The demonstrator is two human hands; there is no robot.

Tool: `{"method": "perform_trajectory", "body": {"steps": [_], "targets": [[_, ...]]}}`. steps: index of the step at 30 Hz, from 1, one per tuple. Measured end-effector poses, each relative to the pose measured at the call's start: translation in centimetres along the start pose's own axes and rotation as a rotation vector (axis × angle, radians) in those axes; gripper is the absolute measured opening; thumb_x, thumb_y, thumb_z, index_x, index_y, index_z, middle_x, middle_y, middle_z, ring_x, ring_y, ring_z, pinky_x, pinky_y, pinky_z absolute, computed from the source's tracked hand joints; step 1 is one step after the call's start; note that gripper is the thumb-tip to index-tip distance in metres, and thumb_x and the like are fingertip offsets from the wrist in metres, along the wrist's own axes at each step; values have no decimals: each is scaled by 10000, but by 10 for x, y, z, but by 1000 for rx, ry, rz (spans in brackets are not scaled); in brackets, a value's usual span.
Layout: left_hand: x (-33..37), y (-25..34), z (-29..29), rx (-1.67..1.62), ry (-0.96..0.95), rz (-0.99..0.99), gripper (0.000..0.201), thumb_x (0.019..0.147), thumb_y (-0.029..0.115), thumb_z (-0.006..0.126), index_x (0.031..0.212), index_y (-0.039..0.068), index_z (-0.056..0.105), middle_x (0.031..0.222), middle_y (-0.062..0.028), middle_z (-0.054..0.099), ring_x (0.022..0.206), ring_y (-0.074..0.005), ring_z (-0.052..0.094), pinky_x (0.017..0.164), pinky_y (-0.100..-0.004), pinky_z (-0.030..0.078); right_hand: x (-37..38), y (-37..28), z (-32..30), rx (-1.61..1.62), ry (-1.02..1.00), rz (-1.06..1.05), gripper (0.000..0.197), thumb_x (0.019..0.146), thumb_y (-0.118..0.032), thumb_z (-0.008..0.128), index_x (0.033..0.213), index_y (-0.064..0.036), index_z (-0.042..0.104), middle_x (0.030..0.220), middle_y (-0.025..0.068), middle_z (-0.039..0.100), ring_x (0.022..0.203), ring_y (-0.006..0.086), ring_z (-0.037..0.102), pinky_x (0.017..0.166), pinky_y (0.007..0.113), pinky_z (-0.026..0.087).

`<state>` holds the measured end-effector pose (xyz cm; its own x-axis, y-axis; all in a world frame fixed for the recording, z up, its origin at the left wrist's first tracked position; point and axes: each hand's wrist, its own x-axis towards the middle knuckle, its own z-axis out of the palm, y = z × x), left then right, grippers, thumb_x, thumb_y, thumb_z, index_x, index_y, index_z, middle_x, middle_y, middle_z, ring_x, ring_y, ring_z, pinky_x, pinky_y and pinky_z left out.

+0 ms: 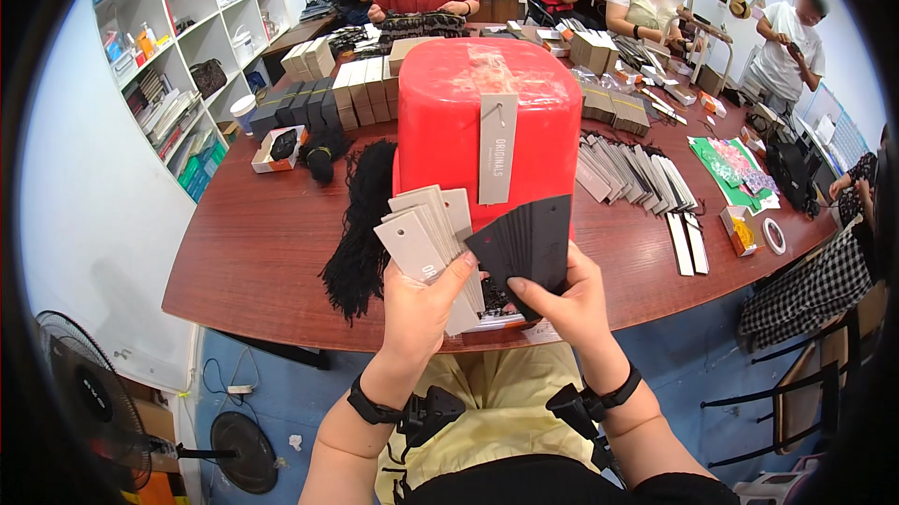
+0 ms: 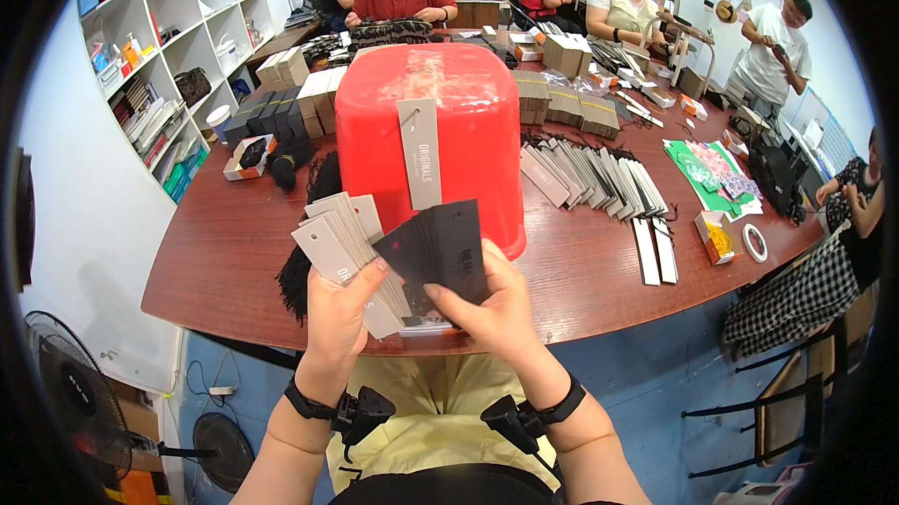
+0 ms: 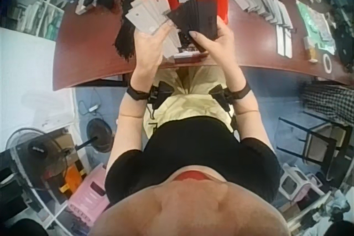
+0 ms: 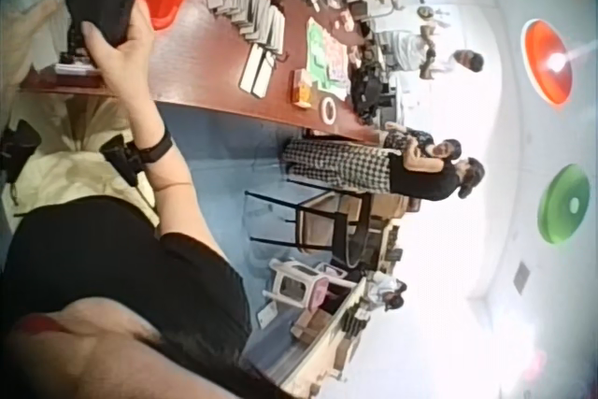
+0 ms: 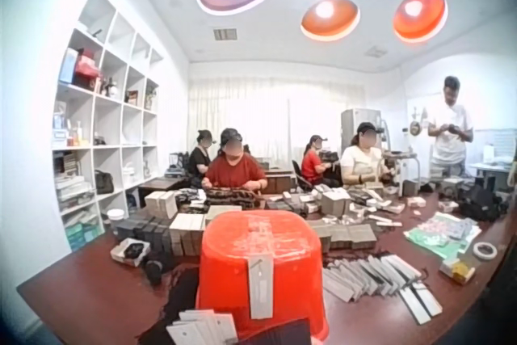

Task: Assembling clothing tags by attaching plastic fasteners.

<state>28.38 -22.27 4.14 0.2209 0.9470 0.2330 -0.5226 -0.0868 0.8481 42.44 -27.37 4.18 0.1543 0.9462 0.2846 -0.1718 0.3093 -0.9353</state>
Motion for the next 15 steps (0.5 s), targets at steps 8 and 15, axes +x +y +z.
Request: {"method": "perform_trajectory", "body": {"steps": [8, 15], "targets": [[11, -2, -4, 69, -67, 43, 249, 755, -38, 571, 994, -31, 499, 855, -94, 591, 775, -145, 585, 672, -264, 486, 24, -10, -6, -55, 217, -192, 187, 734, -18, 626, 898, 35, 556, 829, 62, 606, 700, 81, 559, 618, 208, 457], [17, 6, -7, 229, 7, 170, 179, 733, -2, 624, 900, -30, 564, 852, -65, 603, 770, -110, 565, 676, -237, 446, 48, -16, 2, -21, 239, -295, 217, 744, -22, 618, 937, 36, 537, 848, 66, 601, 731, 89, 558, 644, 212, 455]]}}
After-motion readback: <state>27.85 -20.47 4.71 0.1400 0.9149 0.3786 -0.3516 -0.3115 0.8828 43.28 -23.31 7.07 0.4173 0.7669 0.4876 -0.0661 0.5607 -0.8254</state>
